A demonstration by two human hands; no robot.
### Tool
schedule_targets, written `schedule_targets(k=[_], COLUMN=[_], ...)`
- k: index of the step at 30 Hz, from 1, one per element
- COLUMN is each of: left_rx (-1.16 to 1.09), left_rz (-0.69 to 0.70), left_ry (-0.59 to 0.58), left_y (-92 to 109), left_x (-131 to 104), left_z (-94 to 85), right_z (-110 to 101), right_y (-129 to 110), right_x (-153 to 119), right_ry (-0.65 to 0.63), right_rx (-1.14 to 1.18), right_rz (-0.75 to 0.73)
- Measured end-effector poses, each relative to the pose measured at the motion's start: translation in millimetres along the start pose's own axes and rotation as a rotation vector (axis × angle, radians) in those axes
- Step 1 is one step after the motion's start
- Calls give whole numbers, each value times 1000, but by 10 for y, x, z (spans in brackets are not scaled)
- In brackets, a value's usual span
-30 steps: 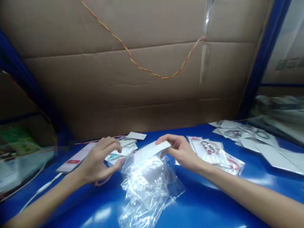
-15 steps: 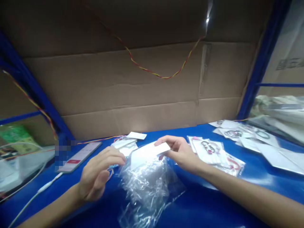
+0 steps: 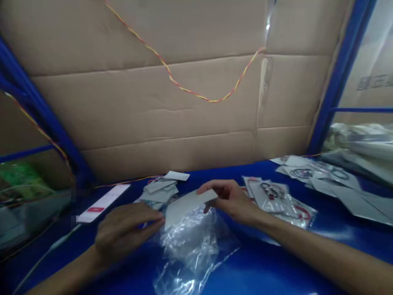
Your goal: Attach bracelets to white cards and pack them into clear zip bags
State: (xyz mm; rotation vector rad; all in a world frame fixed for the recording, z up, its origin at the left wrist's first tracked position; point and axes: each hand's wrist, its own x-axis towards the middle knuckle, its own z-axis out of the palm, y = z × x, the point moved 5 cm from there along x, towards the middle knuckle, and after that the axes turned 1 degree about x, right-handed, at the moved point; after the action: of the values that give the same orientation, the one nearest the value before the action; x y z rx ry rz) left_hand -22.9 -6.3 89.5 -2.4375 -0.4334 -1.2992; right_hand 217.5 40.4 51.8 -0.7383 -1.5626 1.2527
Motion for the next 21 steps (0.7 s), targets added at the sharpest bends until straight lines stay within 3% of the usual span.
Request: schedule_targets(k=[8,12,16,19,21], left_rx=[51,31,135,238,300], left_rz=[2,-38,-113,-170,-204], left_ry=[-24,7,53,-37,-132], left_y=[-49,-196,-402,-582,-705], left_x=[12,-42,-76,-110,-158], left_z=[-37,-36,-77,-61,-13], right_z=[7,-172,-445,-509,-444], right_y=[-31,-42,-62,-145,-222], right_x=[-3,79,132,88,36], right_ry=[-58,65,317,416,379], right_rx=[-71,-49,-42,-206,-380], right_rz=[-14,-97,-205,-306,-390])
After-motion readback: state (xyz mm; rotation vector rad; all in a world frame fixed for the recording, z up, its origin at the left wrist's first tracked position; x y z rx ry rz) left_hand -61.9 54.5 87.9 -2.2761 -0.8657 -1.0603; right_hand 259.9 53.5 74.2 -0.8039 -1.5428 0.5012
